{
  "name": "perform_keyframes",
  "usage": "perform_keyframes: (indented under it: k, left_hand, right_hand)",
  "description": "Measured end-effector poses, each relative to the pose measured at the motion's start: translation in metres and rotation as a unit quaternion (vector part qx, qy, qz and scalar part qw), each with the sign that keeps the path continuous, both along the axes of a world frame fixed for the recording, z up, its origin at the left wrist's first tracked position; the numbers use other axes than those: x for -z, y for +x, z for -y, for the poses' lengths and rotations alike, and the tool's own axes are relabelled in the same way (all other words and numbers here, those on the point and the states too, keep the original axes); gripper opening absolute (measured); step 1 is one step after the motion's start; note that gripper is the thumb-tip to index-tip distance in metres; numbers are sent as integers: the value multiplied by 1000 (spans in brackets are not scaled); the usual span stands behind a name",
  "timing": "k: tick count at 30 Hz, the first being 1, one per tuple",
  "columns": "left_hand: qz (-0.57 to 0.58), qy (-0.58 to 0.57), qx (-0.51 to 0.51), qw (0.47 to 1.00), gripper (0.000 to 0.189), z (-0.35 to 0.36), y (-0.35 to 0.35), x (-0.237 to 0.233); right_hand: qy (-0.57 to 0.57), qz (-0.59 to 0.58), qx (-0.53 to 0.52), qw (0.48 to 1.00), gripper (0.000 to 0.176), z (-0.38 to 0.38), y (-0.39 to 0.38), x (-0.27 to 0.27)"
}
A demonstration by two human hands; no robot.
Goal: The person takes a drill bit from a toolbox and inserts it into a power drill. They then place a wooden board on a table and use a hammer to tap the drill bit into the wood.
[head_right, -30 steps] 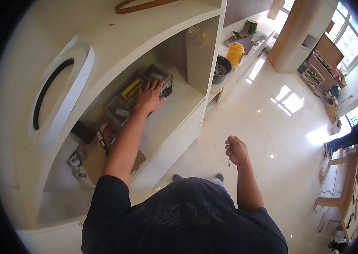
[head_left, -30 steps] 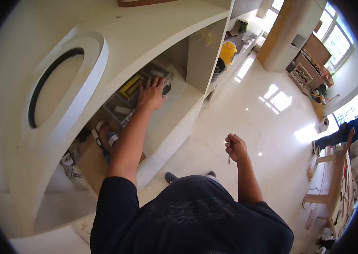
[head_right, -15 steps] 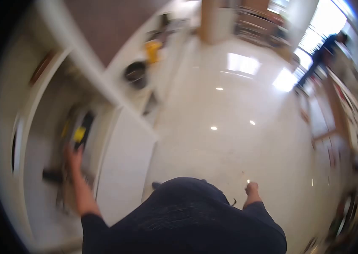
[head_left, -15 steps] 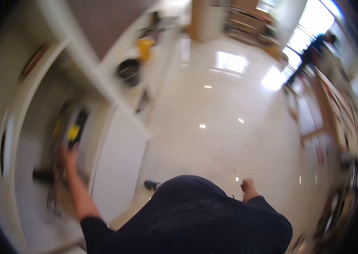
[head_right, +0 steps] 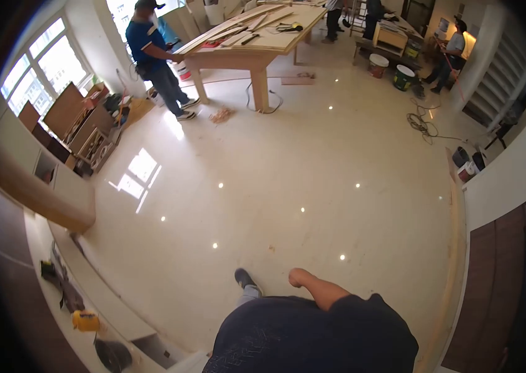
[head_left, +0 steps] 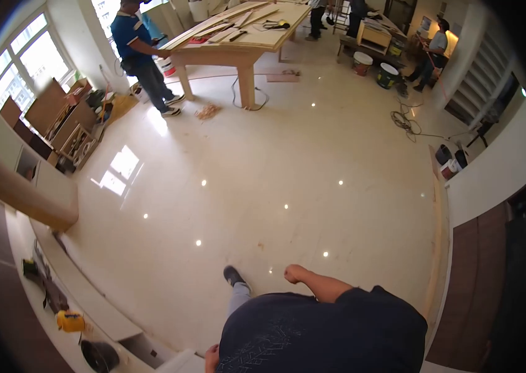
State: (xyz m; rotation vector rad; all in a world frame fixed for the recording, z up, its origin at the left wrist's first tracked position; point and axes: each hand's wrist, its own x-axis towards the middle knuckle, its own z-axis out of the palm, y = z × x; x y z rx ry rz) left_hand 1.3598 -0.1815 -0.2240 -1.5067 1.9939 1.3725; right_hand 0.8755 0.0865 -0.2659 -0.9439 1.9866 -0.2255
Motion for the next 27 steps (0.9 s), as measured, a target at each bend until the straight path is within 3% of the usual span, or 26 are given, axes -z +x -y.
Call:
perform_keyframes:
  k: [3, 4, 6, 8, 10, 11, 12, 13, 14, 15, 16, 17, 18, 19, 20, 21, 22, 23, 24, 25, 27]
  left_hand:
    - [52, -66, 111, 990, 21, 101, -15, -25]
    - [41, -53, 94, 993, 23, 117, -16, -35]
    - [20, -27, 60, 998, 34, 146, -23, -72]
    - [208, -96, 225, 947, 26, 217, -102, -55]
    - [353, -133, 500, 780, 21, 277, -177, -35]
    - [360, -212, 530, 739, 14, 297, -229, -17]
    - [283, -320, 461, 778, 15, 310, -281, -13]
    - [309, -322, 546, 709, 15, 328, -360, 7]
    - [158, -411, 493, 750, 19, 334, -435, 22]
    - [140, -401, 528, 736, 22, 339, -524, 30]
    - [30, -413, 542, 731, 26, 336, -609, 34]
    - [-43, -375, 493, 784, 29, 326, -695, 44]
    - [-66, -362, 594, 716, 30, 302, -780, 23]
    - [-117, -271, 434, 851, 32, 250, -849, -34]
    - [-190, -255, 438, 841, 34, 215, -912, -56]
    - [-228, -231, 442, 836, 35, 179, -969, -77]
    - [-263, -206, 444, 831, 35, 143, -1017, -93]
    - [-293, -165, 447, 829, 36, 108, -1058, -110]
    - [-319, -125, 446, 827, 37, 78, -1087, -122]
    - [-300, -113, 470, 822, 37, 52, -1104, -133]
    - [-278, -108, 536, 789, 36, 17, -1138, -143]
  right_hand:
    - [111, -61, -85, 988, 17, -55, -41, 15]
    - [140, -97, -127, 977, 17, -77, -55, 25]
    - [186, -129, -58, 972, 20, -127, -88, 59]
    - [218, -122, -153, 956, 19, -164, -136, 59]
    - [281, -23, -21, 959, 20, -144, -182, -32]
    - [206, 2, 245, 947, 21, -134, -192, -71]
    - [115, 26, 493, 862, 22, -126, -202, -102]
    - [13, 46, 703, 709, 22, -123, -214, -122]
    - [-2, 30, 722, 691, 24, -123, -225, -133]
    - [-15, 18, 743, 669, 25, -125, -231, -138]
    - [-29, 5, 764, 645, 27, -125, -239, -143]
    - [15, 5, 751, 660, 26, -126, -242, -146]
    - [58, 4, 737, 673, 24, -135, -241, -137]
    - [117, 10, 656, 745, 24, -150, -235, -110]
    - [176, 16, 564, 807, 25, -167, -224, -70]
    - [235, -33, 387, 891, 22, -185, -209, -22]
    - [255, 92, 578, 770, 23, -173, -207, -30]
    - [255, -75, 191, 945, 33, -182, -188, -10]
    - [235, -82, 158, 955, 33, -180, -186, 3]
    - [228, -55, 198, 952, 32, -181, -192, 12]
    - [230, -18, 353, 907, 32, -197, -229, 40]
